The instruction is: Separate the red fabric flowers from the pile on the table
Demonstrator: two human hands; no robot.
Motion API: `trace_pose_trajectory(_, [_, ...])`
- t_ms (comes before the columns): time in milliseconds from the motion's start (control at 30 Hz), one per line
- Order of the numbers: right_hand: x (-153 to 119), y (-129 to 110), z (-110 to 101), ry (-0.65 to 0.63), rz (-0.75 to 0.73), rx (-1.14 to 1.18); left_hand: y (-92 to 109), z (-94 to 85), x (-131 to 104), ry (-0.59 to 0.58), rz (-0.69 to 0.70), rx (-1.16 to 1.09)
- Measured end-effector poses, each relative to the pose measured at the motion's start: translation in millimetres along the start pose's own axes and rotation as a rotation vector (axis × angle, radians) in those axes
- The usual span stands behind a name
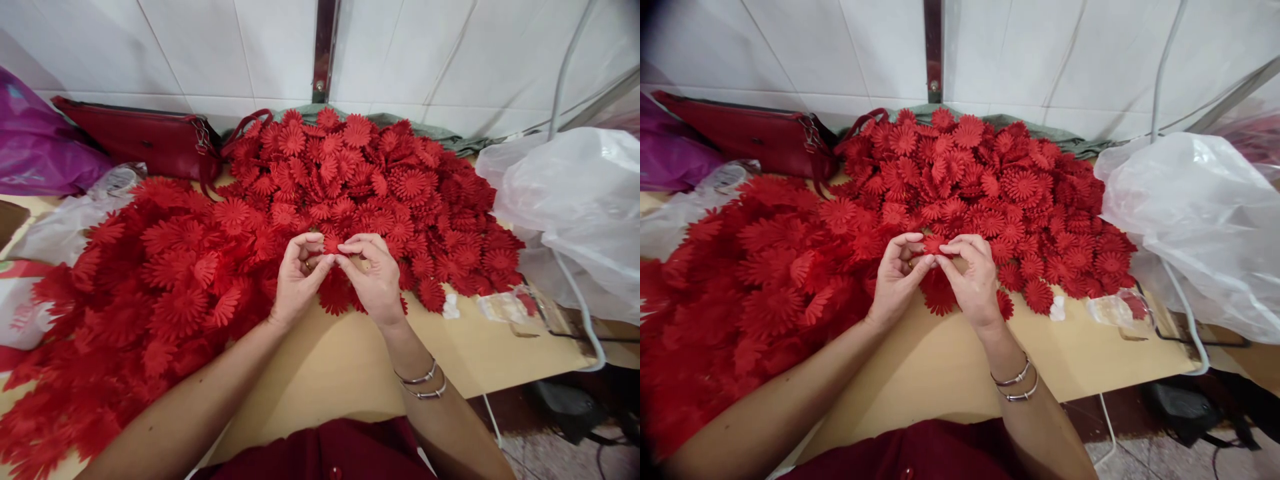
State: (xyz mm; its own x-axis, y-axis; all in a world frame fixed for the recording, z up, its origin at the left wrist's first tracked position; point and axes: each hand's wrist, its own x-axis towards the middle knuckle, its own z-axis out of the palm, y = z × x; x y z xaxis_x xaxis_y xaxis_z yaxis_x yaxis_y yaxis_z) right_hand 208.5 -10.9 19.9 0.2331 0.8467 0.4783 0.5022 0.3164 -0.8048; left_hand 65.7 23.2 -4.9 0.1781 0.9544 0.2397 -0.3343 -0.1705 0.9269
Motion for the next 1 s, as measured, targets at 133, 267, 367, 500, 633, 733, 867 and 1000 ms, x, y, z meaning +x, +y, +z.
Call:
trace_pose_trajectory(133, [3, 5, -5, -0.061, 0.092, 0.169, -1, 0.5, 0, -0.013, 0.004, -0.006])
trace_pose_trajectory(267, [6, 9, -9, -0.116, 0.208, 0.303, -1, 1.0, 1, -0.036, 0.008, 0.004])
trace_pose_trajectory(367, [6, 10, -11, -0.138, 0.236, 0.314, -2, -0.1, 1, -0.039, 0.000, 0.008])
trace_pose_trajectory(500, [8, 9, -12, -0.163, 0.229, 0.305, -4, -1.2, 1, -0.035, -0.029, -0.027])
trace_pose_trajectory(633, [7, 10, -13, -0.195, 0.258, 0.349, -4, -0.3, 1, -0.039, -0.030, -0.039])
trace_pose_trajectory(733, [6, 14, -12, -0.130, 0.317, 0.416, -3, -0.6, 3, -0.026, -0.022, -0.018])
trace_pose_trajectory(867, [5, 17, -8, -0.096, 0.389, 0.488, -1, -1.6, 4, 0.008, -0.030, 0.007])
trace_pose_trajectory(1000, [5, 15, -7, -0.101, 0.315, 0.419, -1, -1.2, 3, -0.045, -0.059, -0.040])
